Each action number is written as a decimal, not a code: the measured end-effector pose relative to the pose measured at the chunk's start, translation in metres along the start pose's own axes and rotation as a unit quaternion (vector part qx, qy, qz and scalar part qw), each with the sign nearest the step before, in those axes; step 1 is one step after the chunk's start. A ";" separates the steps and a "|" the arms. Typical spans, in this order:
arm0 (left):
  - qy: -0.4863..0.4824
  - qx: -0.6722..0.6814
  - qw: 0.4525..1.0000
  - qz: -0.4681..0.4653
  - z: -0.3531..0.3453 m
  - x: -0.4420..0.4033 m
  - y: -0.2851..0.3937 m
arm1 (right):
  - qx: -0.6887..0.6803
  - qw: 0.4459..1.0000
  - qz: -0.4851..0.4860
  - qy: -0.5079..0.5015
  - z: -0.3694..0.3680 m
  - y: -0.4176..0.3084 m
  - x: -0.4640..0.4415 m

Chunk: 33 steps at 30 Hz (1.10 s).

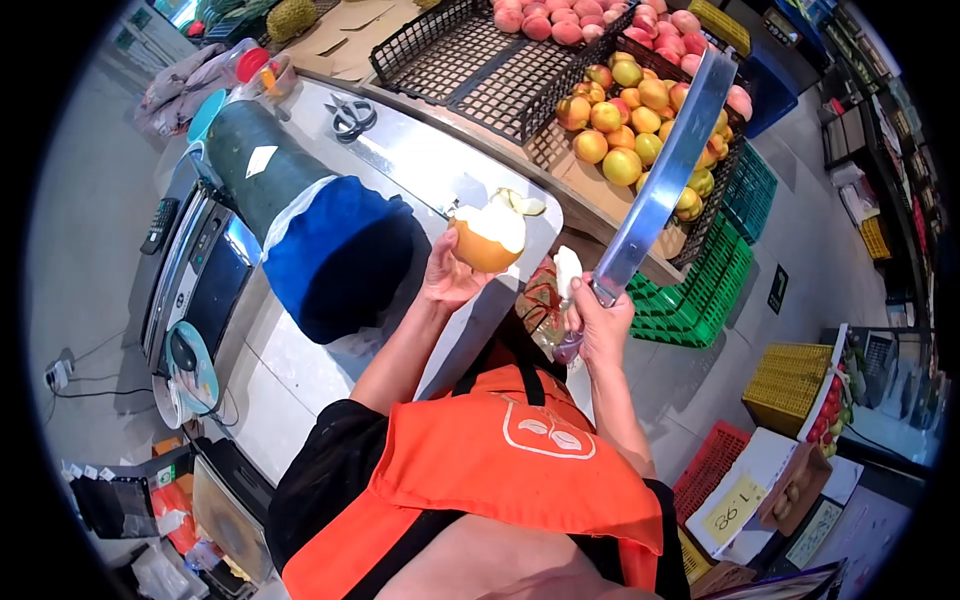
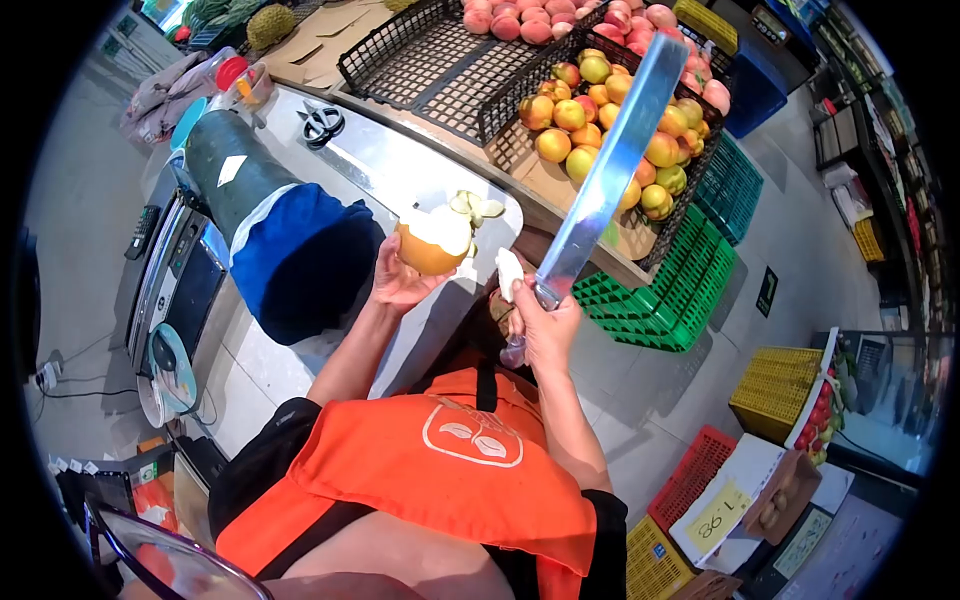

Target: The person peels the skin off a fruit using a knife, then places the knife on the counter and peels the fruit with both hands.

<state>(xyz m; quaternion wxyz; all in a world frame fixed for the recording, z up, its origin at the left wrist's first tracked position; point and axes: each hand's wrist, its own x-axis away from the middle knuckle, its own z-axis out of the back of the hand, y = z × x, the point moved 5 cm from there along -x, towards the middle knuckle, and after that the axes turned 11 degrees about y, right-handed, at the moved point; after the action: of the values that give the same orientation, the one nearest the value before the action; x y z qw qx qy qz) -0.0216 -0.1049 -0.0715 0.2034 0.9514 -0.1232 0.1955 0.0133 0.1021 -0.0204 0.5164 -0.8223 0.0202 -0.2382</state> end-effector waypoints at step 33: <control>-0.107 0.031 0.993 -0.022 0.017 -0.012 -0.003 | 0.291 0.901 0.318 -0.047 0.000 -0.010 0.002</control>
<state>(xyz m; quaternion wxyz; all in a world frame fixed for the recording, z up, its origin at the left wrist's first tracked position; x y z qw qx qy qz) -0.0255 -0.1082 -0.0920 0.1635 0.9753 -0.1170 0.0915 0.0125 0.1057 -0.0113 0.7816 -0.5953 0.1856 -0.0175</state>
